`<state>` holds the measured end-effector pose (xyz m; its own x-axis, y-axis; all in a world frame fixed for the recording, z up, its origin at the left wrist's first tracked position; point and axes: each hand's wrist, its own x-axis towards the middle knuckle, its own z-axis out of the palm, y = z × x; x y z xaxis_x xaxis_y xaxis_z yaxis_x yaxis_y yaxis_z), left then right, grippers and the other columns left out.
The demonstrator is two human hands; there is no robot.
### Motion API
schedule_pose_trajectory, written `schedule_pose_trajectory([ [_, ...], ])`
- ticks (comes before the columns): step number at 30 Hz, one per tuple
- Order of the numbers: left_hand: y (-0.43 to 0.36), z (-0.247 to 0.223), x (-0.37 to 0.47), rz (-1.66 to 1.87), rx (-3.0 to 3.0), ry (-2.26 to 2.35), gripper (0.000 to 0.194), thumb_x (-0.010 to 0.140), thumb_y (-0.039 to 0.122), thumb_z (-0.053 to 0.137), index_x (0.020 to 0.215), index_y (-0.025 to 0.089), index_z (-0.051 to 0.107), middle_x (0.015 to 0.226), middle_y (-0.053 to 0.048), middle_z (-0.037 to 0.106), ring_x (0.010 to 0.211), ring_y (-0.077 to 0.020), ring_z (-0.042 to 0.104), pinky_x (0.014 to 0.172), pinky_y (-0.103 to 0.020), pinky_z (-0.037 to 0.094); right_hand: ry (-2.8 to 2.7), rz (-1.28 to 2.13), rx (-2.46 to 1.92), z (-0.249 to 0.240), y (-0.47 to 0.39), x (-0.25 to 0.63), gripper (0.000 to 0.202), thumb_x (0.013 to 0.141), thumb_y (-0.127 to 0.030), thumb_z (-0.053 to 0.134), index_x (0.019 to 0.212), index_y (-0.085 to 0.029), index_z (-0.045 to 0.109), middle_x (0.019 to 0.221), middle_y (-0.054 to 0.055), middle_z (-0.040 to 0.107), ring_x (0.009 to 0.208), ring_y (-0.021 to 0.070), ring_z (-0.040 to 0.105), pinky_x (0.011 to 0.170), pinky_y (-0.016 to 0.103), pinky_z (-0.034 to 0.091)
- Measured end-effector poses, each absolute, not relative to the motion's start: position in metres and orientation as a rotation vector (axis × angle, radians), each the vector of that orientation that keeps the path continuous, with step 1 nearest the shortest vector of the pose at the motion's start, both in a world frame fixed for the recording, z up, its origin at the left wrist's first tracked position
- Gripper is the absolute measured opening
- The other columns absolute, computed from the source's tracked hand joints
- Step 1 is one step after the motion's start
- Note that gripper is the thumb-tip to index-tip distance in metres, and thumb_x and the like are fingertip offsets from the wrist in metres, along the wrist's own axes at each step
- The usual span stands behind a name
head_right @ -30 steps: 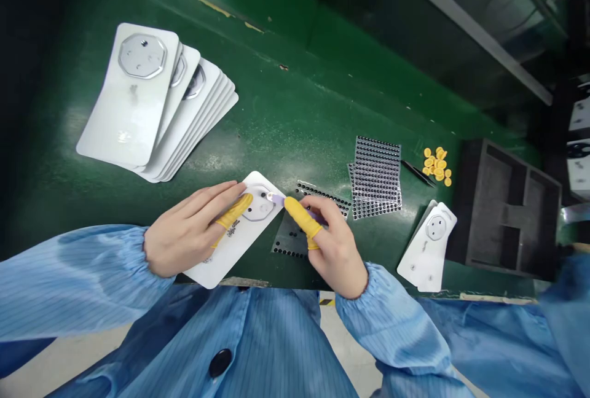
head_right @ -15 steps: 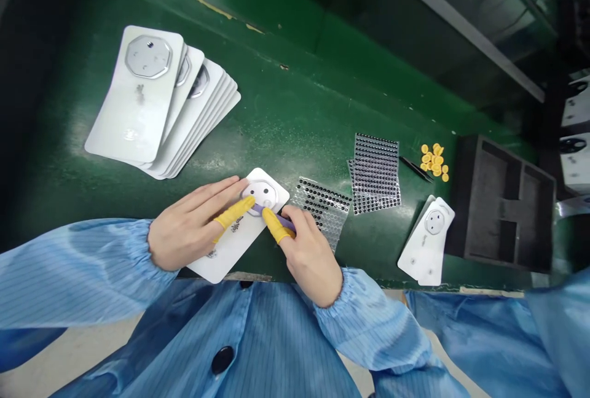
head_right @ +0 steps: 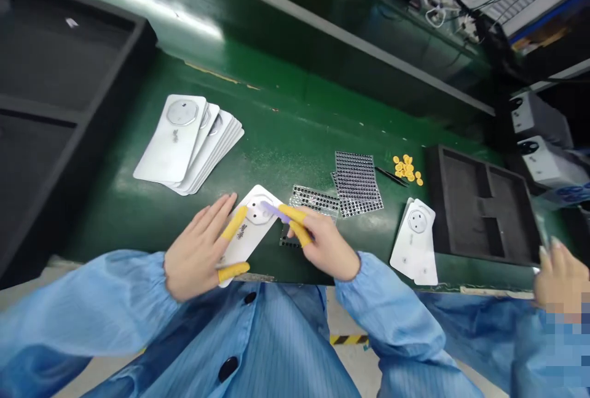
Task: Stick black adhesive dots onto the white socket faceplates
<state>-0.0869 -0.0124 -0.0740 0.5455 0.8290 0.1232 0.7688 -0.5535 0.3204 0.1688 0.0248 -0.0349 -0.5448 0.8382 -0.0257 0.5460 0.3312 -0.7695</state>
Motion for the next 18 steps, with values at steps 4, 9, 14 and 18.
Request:
schedule_pose_trajectory([
  [4, -0.055, -0.067, -0.088, 0.255, 2.543, 1.361, 0.068, 0.069, 0.058, 0.07, 0.112, 0.005, 0.065, 0.151, -0.028, 0.03, 0.14, -0.0418, 0.029, 0.106, -0.054, 0.038, -1.919, 1.099, -1.37, -0.045, 0.061, 0.176, 0.036, 0.093, -0.025, 0.045, 0.128, -0.019, 0.055, 0.097, 0.007, 0.068, 0.069, 0.0126, 0.063, 0.067, 0.033, 0.058],
  [9, -0.072, -0.059, -0.105, 0.298, 2.583, 1.269, 0.006, 0.074, 0.014, 0.063, 0.071, 0.013, 0.068, 0.141, -0.018, 0.051, 0.131, -0.0347, 0.046, 0.102, -0.045, 0.048, -2.143, 0.589, -1.452, -0.064, 0.112, 0.168, 0.027, 0.088, -0.02, 0.051, 0.109, -0.017, 0.068, 0.107, 0.012, 0.064, 0.099, 0.0252, 0.062, 0.092, 0.051, 0.051],
  [14, -0.049, -0.033, -0.126, 0.862, 2.675, 1.057, 0.037, 0.082, -0.003, 0.044, 0.111, 0.008, 0.064, 0.115, -0.016, 0.069, 0.111, -0.0249, 0.064, 0.093, -0.039, 0.056, -1.983, 0.69, -1.378, -0.036, 0.077, 0.154, 0.028, 0.092, -0.035, 0.052, 0.107, -0.018, 0.068, 0.111, 0.011, 0.066, 0.104, 0.0244, 0.061, 0.094, 0.048, 0.051],
  [18, -0.043, 0.008, -0.129, 1.096, 2.607, 1.014, 0.056, 0.086, 0.0, 0.044, 0.14, 0.016, 0.045, 0.132, -0.011, 0.06, 0.122, -0.0244, 0.057, 0.101, -0.044, 0.051, -1.725, 1.139, -1.286, 0.008, 0.01, 0.154, 0.039, 0.094, -0.05, 0.045, 0.105, -0.021, 0.069, 0.093, 0.005, 0.073, 0.069, 0.0141, 0.066, 0.064, 0.03, 0.058],
])
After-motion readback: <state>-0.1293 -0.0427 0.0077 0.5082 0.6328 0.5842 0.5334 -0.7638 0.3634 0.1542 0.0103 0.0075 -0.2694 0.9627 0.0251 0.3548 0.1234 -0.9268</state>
